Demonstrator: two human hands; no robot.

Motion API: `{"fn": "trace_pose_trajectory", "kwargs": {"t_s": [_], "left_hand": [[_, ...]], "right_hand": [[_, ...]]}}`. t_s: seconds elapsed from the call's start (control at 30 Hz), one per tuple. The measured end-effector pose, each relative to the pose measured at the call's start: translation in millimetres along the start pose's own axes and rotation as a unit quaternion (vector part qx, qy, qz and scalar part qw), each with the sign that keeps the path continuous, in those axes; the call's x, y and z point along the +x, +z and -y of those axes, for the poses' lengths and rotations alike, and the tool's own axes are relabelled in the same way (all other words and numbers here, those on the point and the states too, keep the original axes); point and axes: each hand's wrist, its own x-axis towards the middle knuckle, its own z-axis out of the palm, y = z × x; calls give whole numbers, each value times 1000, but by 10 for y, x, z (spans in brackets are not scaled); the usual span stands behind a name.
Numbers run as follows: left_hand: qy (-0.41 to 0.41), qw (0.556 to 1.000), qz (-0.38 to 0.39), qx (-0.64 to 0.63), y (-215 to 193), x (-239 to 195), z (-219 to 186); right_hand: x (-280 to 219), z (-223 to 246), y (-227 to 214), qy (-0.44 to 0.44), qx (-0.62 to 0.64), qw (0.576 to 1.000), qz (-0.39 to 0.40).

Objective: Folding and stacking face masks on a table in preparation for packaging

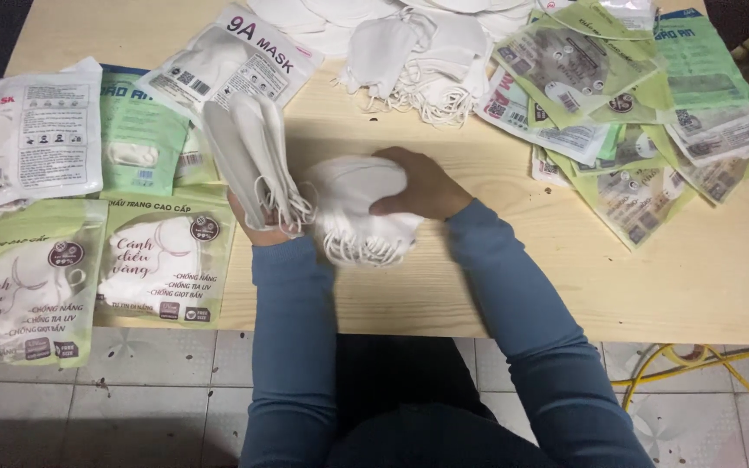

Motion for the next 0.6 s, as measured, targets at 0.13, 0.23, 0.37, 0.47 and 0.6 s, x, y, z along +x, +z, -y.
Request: {"fn": "trace_pose_trajectory", "kwargs": {"t_s": [0.13,0.23,0.37,0.47,0.6], "left_hand": [[79,991,-60,88,1054,63,137],[89,957,-202,188,1797,102,176],[11,923,-209,323,2172,80,213],[-71,871,-130,469,2288,86,261],[-86,824,-16,560,2047,124,282]], "right_hand": [[-70,-27,-242,-33,-111,972,-205],[48,-275,-385,-41,-162,936,-311],[119,-401,-447,-22,-198,908,-368],[109,-355,-413,-10,-319,863,-391],[102,-583,-340,-38,-362,848,-385]]}}
